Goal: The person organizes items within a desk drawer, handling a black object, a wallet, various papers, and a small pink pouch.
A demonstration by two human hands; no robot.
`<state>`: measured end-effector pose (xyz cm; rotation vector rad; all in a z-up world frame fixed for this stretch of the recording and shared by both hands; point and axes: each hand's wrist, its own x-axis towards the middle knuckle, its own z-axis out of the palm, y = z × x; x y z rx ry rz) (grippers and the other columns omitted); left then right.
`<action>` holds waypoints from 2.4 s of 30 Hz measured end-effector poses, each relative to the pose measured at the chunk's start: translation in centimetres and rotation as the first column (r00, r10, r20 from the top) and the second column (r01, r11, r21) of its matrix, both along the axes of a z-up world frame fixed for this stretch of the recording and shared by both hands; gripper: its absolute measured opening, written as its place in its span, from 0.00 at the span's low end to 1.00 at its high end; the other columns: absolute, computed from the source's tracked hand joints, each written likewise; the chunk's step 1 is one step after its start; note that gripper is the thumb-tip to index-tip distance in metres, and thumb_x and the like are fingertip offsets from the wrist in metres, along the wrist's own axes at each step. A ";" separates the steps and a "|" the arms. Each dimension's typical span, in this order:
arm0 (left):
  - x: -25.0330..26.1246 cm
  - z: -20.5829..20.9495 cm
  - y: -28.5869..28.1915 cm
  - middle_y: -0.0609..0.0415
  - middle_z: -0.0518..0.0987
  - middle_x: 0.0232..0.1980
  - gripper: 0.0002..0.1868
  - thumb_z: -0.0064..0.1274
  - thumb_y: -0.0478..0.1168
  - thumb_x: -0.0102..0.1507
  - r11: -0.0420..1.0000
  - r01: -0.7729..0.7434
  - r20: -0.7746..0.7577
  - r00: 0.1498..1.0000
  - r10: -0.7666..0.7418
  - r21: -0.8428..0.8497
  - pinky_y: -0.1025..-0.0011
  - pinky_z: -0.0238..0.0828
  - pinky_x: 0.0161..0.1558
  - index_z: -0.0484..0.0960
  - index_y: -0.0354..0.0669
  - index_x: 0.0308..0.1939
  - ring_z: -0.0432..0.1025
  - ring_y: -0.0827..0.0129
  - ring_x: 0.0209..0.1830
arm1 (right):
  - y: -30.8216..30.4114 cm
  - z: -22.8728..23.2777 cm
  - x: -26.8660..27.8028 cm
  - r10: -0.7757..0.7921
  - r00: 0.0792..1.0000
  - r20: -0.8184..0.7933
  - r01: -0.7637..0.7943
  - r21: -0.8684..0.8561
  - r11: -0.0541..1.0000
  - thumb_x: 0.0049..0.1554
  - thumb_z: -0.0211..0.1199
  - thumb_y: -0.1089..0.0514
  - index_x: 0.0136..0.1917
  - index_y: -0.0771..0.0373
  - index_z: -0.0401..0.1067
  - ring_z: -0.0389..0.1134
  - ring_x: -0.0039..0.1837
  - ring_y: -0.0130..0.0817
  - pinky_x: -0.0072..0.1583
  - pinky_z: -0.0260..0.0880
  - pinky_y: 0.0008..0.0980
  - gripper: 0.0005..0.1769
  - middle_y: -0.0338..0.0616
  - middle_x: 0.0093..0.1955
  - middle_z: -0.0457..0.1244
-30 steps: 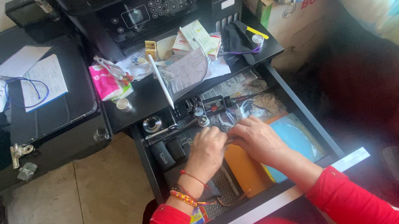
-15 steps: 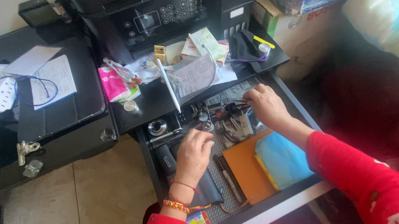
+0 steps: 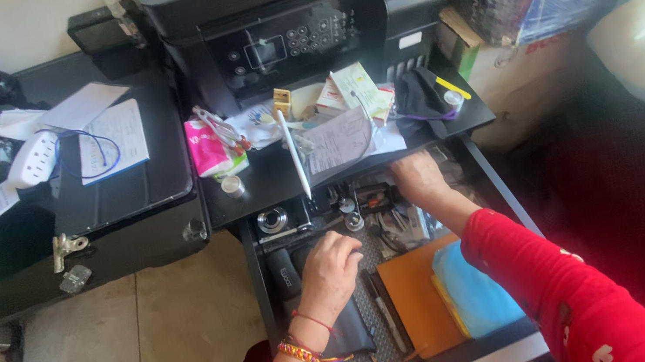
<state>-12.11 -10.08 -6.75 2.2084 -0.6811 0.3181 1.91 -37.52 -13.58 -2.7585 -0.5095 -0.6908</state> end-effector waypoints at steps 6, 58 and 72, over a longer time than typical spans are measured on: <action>-0.1 0.4 0.0 0.50 0.76 0.43 0.06 0.56 0.36 0.60 1.000 -0.022 0.028 0.999 0.022 0.006 0.59 0.70 0.50 0.80 0.42 0.41 0.73 0.53 0.47 | -1.1 -0.5 -0.4 0.062 0.996 -0.068 -0.057 0.077 0.995 0.48 0.55 0.71 0.52 0.62 0.76 0.68 0.54 0.60 0.53 0.69 0.52 0.19 0.59 0.50 0.67; 4.1 -1.8 1.6 0.48 0.75 0.60 0.30 0.59 0.29 0.60 0.902 -0.136 -0.146 0.986 0.083 -0.411 0.72 0.81 0.46 0.72 0.40 0.67 0.76 0.66 0.51 | -3.0 11.3 -6.8 0.357 0.798 -0.486 -0.267 0.245 0.932 0.52 0.57 0.69 0.46 0.60 0.79 0.73 0.54 0.42 0.57 0.71 0.38 0.13 0.45 0.49 0.72; 4.6 -1.4 1.4 0.48 0.75 0.61 0.31 0.59 0.29 0.60 0.907 -0.147 -0.137 0.985 0.101 -0.394 0.73 0.80 0.44 0.71 0.40 0.67 0.76 0.68 0.49 | -2.7 9.0 -8.1 0.216 0.899 -0.380 -0.246 -0.029 0.969 0.44 0.65 0.68 0.51 0.49 0.80 0.61 0.69 0.47 0.63 0.62 0.49 0.22 0.39 0.65 0.64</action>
